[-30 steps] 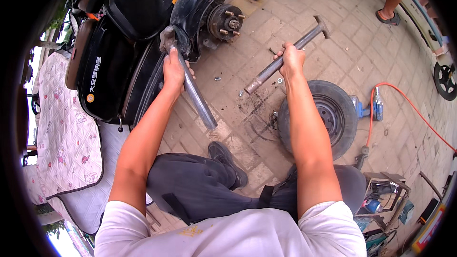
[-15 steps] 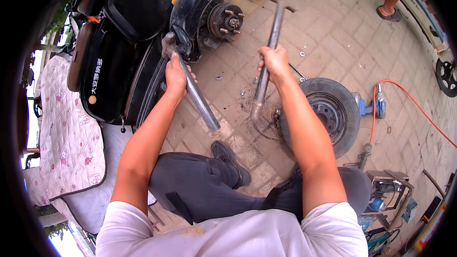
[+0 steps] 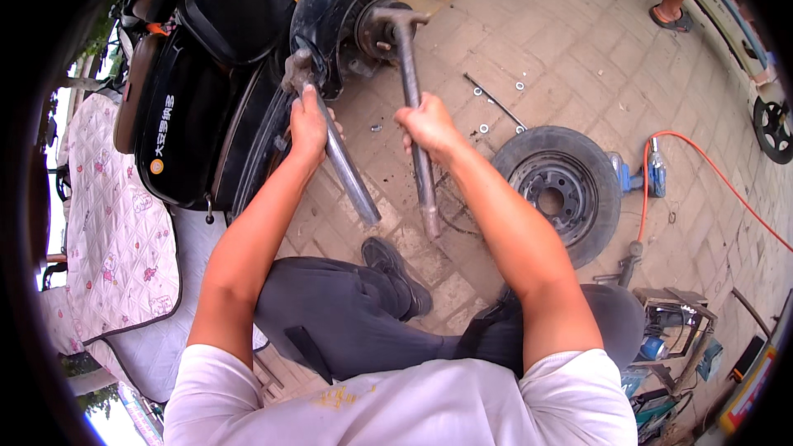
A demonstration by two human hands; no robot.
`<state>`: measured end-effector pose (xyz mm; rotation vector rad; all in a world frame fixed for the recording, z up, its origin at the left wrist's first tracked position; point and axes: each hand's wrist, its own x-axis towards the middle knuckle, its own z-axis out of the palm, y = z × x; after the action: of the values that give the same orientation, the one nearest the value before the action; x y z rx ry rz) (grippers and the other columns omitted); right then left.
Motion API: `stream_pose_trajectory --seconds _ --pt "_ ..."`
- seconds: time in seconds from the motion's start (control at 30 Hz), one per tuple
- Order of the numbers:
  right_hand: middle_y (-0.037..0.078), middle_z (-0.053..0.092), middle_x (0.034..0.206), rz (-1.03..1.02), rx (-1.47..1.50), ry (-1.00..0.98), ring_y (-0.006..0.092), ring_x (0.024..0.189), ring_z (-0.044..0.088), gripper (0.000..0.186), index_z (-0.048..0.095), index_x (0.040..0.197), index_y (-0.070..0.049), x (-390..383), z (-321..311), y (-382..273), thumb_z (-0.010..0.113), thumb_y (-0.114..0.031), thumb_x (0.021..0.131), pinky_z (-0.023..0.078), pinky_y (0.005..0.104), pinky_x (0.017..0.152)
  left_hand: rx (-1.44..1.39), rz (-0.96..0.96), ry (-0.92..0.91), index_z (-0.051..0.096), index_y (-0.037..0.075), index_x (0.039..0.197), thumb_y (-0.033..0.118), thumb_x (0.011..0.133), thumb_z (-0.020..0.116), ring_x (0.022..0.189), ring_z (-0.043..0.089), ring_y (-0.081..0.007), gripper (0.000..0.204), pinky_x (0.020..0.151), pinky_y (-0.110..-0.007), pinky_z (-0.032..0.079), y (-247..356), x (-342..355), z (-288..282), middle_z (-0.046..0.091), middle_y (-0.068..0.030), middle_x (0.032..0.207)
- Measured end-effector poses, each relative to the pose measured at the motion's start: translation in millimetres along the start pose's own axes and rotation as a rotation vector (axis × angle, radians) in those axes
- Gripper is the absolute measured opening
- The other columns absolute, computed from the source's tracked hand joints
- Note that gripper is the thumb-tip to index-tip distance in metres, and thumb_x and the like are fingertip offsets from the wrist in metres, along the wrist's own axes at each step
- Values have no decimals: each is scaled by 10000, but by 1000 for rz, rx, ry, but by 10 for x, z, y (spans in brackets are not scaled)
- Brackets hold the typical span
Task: The person removes a wheel from a scooter hub using a hammer and metal bars, positions a replacement tire onto the hub, and secures it by hand-tightening lug nuts before using an electric impact wrench.
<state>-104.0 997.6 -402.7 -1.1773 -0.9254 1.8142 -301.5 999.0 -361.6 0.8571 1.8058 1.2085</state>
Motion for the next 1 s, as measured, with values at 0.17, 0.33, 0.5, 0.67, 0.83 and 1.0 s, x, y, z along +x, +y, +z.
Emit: stream_pose_trajectory --seconds 0.17,0.33,0.5,0.67,0.83,1.0 --pt "65 494 600 -93 624 485 177 453 515 92 458 759 -2 448 -885 68 523 -22 822 463 332 411 4 -49 -1 374 66 938 454 984 369 420 495 -218 391 373 -377 459 -108 -92 -69 485 -98 679" --pt "97 507 600 107 324 351 200 438 513 105 473 849 61 106 -130 644 515 -32 821 463 351 390 0 -55 51 367 41 912 433 990 380 408 502 -220 400 361 -375 449 -243 -56 -1 466 -95 638" --pt "60 509 577 138 -226 -239 139 419 516 185 452 880 39 -263 202 473 583 -54 789 438 292 340 -40 -71 20 370 54 937 447 987 374 389 494 -218 396 343 -369 434 -191 -14 -162 458 -85 601" --pt "59 509 621 203 53 -46 134 427 497 154 449 875 -4 -49 -413 458 573 -67 807 445 307 354 -28 -69 26 378 54 934 437 978 397 391 492 -225 386 344 -372 432 -186 -117 -69 467 -96 623" --pt "34 474 619 184 304 126 127 441 475 261 436 876 -50 -18 -688 151 564 -276 898 423 289 377 -126 -138 -55 401 51 949 343 927 463 436 512 -218 299 380 -375 455 -104 -8 -164 486 -97 678" --pt "26 440 622 3 496 173 127 458 447 398 430 913 -62 -45 -757 -263 454 -454 972 403 293 424 -275 -183 -176 409 90 1002 284 886 573 496 521 -191 280 424 -343 467 -14 -137 -353 496 -69 708"
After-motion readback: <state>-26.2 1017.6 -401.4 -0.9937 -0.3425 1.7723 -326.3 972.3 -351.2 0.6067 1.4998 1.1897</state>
